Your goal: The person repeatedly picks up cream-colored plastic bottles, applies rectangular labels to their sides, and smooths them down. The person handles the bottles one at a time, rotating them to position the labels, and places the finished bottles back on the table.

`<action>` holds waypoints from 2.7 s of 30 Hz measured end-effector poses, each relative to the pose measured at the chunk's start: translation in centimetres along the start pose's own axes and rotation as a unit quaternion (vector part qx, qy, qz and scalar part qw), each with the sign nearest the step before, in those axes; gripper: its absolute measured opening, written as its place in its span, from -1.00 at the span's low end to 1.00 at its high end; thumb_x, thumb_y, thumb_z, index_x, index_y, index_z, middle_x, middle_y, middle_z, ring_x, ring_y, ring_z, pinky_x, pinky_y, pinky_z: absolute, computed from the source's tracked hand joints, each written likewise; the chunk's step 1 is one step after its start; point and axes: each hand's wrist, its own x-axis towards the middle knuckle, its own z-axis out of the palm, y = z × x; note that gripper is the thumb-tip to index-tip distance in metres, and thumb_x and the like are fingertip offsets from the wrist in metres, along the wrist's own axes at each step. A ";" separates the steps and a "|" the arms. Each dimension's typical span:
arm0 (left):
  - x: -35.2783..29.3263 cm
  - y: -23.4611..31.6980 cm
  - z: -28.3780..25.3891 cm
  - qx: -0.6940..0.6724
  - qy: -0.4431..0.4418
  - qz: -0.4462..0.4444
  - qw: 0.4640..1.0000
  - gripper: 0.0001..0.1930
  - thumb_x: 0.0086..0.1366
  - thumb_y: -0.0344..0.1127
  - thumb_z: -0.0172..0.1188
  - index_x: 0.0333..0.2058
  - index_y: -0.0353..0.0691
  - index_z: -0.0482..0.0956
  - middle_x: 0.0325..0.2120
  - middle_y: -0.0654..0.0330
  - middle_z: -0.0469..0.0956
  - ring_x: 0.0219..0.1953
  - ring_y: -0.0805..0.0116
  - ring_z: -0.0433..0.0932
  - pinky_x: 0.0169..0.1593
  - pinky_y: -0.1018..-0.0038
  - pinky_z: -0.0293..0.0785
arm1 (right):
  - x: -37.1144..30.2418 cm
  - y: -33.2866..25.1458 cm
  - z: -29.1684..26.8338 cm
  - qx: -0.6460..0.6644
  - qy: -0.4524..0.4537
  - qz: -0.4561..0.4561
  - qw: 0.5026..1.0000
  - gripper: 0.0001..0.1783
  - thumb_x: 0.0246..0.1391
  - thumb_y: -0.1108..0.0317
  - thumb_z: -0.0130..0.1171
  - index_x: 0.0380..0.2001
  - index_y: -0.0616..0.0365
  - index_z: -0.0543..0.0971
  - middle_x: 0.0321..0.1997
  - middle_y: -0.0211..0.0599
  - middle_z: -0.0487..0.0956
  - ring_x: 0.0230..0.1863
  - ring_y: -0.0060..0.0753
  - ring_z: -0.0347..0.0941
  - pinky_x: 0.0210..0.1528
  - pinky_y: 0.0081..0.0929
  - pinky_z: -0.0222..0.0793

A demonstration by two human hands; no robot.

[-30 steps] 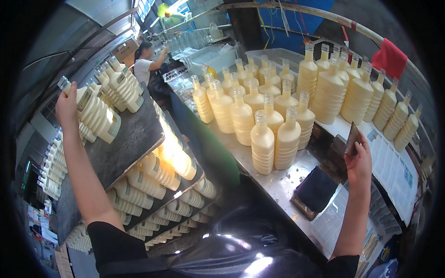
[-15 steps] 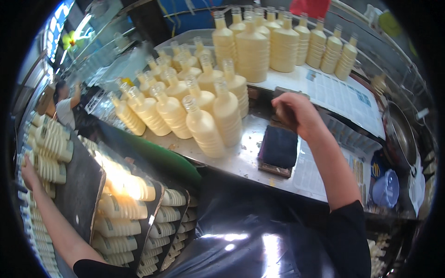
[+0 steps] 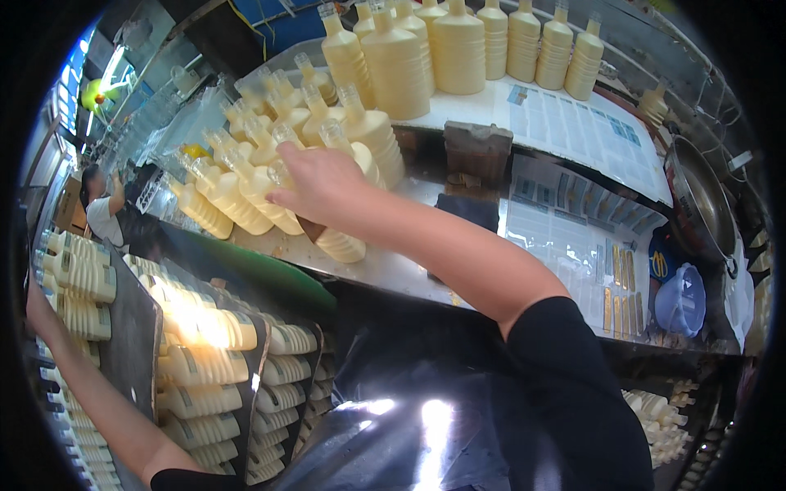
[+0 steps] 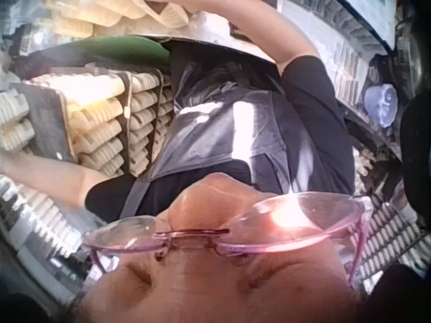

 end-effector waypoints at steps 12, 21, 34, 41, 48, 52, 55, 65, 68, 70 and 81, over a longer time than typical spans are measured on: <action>-30.9 30.1 4.5 -0.455 -0.535 0.160 0.693 0.11 -0.13 -0.36 0.60 0.43 -0.21 0.19 0.22 -0.02 0.46 0.25 0.16 0.47 0.28 0.25 0.41 | -2.6 1.5 -10.8 0.159 0.013 0.087 0.983 -0.64 -0.05 0.13 0.41 -0.34 0.21 0.62 -0.50 -0.19 0.64 -0.42 -0.37 0.61 -0.29 -0.42 0.50; -45.5 41.2 10.1 -0.628 -0.670 -0.053 0.392 0.16 -0.12 -0.27 0.59 0.44 -0.29 0.08 0.24 0.01 0.41 0.27 0.18 0.43 0.33 0.26 0.38 | -6.0 10.3 -19.2 0.284 0.076 0.302 0.907 -0.57 0.26 0.02 0.26 -0.12 0.20 0.52 -0.50 -0.42 0.52 -0.80 -0.68 0.24 -0.79 -0.63 0.05; -50.0 47.8 10.2 -0.483 -0.699 -0.143 0.507 0.04 0.08 -0.25 0.48 0.44 -0.29 0.04 0.15 -0.04 0.50 0.13 0.18 0.57 0.19 0.29 0.53 | -23.4 17.1 -18.9 0.070 0.093 0.458 0.881 -0.65 0.29 0.20 0.21 -0.13 0.30 0.72 -0.46 -0.29 0.68 -0.41 -0.55 0.58 -0.31 -0.53 0.48; -50.5 46.9 10.7 -0.474 -0.678 -0.083 0.556 0.01 0.09 -0.29 0.44 0.45 -0.32 0.08 0.22 -0.07 0.43 0.17 0.14 0.51 0.24 0.30 0.45 | -31.3 12.0 -20.9 -0.081 0.087 0.483 0.868 -0.79 0.17 0.33 0.20 -0.21 0.15 0.74 -0.36 -0.11 0.70 -0.33 -0.04 0.65 -0.23 -0.28 0.55; -50.7 46.1 10.8 -0.531 -0.631 -0.048 0.563 -0.10 0.33 -0.30 0.20 0.52 -0.22 -0.12 0.40 -0.08 0.14 0.39 0.10 0.20 0.45 0.23 0.08 | -39.3 7.8 -21.3 -0.301 0.128 0.433 0.840 -0.82 0.12 0.45 0.25 -0.19 0.15 0.71 -0.40 -0.17 0.63 -0.38 -0.07 0.61 -0.32 -0.27 0.54; -50.0 47.1 8.5 -0.508 -0.559 0.058 0.653 -0.15 0.33 -0.27 0.21 0.48 -0.29 -0.03 0.38 -0.12 0.15 0.39 0.00 0.20 0.45 0.13 0.03 | -42.1 7.4 -21.5 -0.369 0.136 0.436 0.809 -0.80 0.10 0.46 0.26 -0.17 0.11 0.70 -0.35 -0.22 0.58 -0.40 -0.08 0.59 -0.36 -0.25 0.53; -49.6 47.8 7.5 -0.453 -0.467 0.216 0.728 -0.15 0.29 -0.26 0.27 0.44 -0.36 0.03 0.38 -0.16 0.15 0.39 -0.08 0.18 0.45 0.07 0.03 | -42.7 7.2 -22.2 -0.404 0.127 0.472 0.773 -0.76 0.11 0.46 0.24 -0.13 0.09 0.69 -0.35 -0.22 0.55 -0.41 -0.09 0.58 -0.37 -0.22 0.53; -49.9 47.8 4.1 -0.562 -0.397 0.350 0.636 -0.49 0.16 -0.38 0.38 0.11 -0.26 0.53 0.25 -0.14 0.32 0.25 -0.11 0.37 0.28 0.07 0.30 | -44.8 4.9 -20.8 -0.392 0.045 0.474 0.787 -0.47 0.04 0.41 0.26 0.14 0.08 0.55 -0.21 -0.16 0.52 -0.39 -0.03 0.59 -0.37 -0.14 0.55; -50.8 49.0 2.8 -0.609 -0.402 0.357 0.583 -0.63 0.07 -0.45 0.39 -0.08 -0.22 0.65 0.05 -0.05 0.50 0.09 -0.08 0.50 0.14 0.14 0.42 | -45.5 5.2 -21.6 -0.422 0.042 0.473 0.773 -0.45 0.03 0.42 0.28 0.16 0.00 0.54 -0.22 -0.20 0.51 -0.39 -0.08 0.59 -0.39 -0.18 0.55; -52.1 49.5 2.5 -0.629 -0.419 0.366 0.543 -0.66 0.06 -0.46 0.38 -0.12 -0.22 0.66 -0.06 -0.01 0.56 0.01 -0.08 0.54 0.09 0.17 0.46 | -46.7 5.7 -21.4 -0.451 0.024 0.459 0.765 -0.46 0.03 0.42 0.29 0.15 -0.03 0.55 -0.22 -0.23 0.50 -0.39 -0.12 0.59 -0.41 -0.21 0.55; -56.5 51.6 1.4 -0.632 -0.611 0.289 0.379 -0.74 0.13 -0.43 0.36 -0.16 -0.23 0.68 -0.23 0.09 0.61 -0.21 0.19 0.58 -0.18 0.37 0.52 | -46.4 7.4 -22.2 -0.194 0.292 0.384 0.854 -0.85 0.13 0.34 0.29 -0.36 0.22 0.65 -0.56 -0.24 0.54 -0.59 -0.50 0.45 -0.55 -0.56 0.34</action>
